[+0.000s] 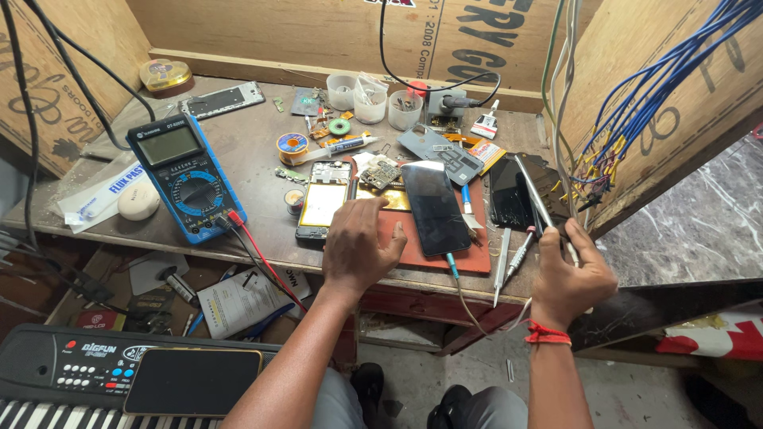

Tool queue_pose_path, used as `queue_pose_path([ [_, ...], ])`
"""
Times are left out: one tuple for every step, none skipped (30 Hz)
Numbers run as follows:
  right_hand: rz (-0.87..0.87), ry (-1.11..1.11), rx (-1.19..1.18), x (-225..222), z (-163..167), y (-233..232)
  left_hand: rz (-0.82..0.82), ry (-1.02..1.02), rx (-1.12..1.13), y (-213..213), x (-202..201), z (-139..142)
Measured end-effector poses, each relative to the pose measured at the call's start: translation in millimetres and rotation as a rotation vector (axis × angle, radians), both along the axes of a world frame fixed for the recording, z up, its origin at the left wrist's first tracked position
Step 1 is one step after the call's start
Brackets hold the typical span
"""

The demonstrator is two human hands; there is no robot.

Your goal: The person works at a cluttered repair bench handling several smartphones. They pick up a phone, use a pry tool to open its back cover, work along the edges to separate the housing, and later handle the exposed battery and internal parts, marking the battery with a marker.

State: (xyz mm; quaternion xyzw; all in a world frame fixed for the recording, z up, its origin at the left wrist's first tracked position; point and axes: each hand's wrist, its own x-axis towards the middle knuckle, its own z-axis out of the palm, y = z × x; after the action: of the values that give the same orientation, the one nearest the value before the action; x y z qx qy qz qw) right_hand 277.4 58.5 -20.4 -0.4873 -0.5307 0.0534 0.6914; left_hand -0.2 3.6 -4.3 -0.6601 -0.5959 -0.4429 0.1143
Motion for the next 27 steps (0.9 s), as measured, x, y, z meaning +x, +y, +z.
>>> queue_pose_path([
  [-0.016,-0.013,-0.007,-1,0,0,0.0,-0.004,-0.008,0,0,0],
  [-0.031,-0.026,-0.012,-2,1,1,0.0,-0.007,-0.014,0,0,0],
  [-0.046,-0.039,-0.019,-2,2,1,0.0,-0.011,-0.02,0,0,0],
  [-0.059,-0.043,-0.024,-3,2,2,0.0,-0.004,-0.012,0,0,0],
  [-0.071,-0.048,-0.031,-4,3,3,0.001,0.002,-0.004,0,0,0],
  [-0.084,-0.052,-0.037,-4,3,3,0.001,0.009,0.004,0,0,0],
  [-0.084,-0.068,-0.033,-4,3,3,0.002,0.004,0.001,-1,0,-1],
  [-0.084,-0.084,-0.029,-4,3,3,0.003,0.0,-0.001,-1,0,-1],
  [-0.085,-0.1,-0.022,-4,3,3,0.004,-0.005,-0.001,0,0,-1],
  [-0.103,-0.11,-0.034,-4,3,3,0.002,-0.006,0.006,0,0,-1],
  [-0.123,-0.121,-0.049,-4,3,4,0.0,-0.007,0.01,0,0,-1],
  [-0.141,-0.131,-0.061,-4,3,4,-0.002,-0.008,0.017,-1,0,0],
  [-0.16,-0.166,-0.076,-3,3,3,-0.011,-0.011,0.012,-2,1,0],
  [-0.178,-0.202,-0.09,-2,3,2,-0.02,-0.014,0.008,-3,1,0],
  [-0.197,-0.233,-0.1,-1,4,3,-0.031,-0.014,0.009,-2,0,2],
  [-0.214,-0.257,-0.11,0,4,4,-0.042,-0.006,0.038,-2,-1,4],
  [-0.231,-0.282,-0.126,1,5,3,-0.055,0.0,0.062,-3,-1,5],
  [-0.249,-0.308,-0.139,3,5,3,-0.069,0.006,0.088,-3,1,7],
  [-0.233,-0.3,-0.141,4,6,4,-0.073,-0.021,0.101,-3,5,9],
  [-0.216,-0.293,-0.144,4,6,3,-0.079,-0.05,0.113,-1,12,10],
  [-0.2,-0.285,-0.147,5,6,3,-0.084,-0.078,0.125,1,20,12],
  [-0.198,-0.298,-0.134,5,6,2,-0.103,-0.104,0.124,4,30,14],
  [-0.196,-0.31,-0.121,5,5,1,-0.124,-0.13,0.123,8,44,17],
  [-0.196,-0.322,-0.107,5,6,1,-0.146,-0.156,0.123,13,58,19],
  [-0.2,-0.327,-0.103,3,6,2,-0.159,-0.199,0.031,20,72,23],
  [-0.206,-0.335,-0.099,3,6,1,-0.173,-0.245,-0.063,27,86,26],
  [-0.21,-0.346,-0.098,3,5,0,-0.187,-0.292,-0.159,33,100,28],
])
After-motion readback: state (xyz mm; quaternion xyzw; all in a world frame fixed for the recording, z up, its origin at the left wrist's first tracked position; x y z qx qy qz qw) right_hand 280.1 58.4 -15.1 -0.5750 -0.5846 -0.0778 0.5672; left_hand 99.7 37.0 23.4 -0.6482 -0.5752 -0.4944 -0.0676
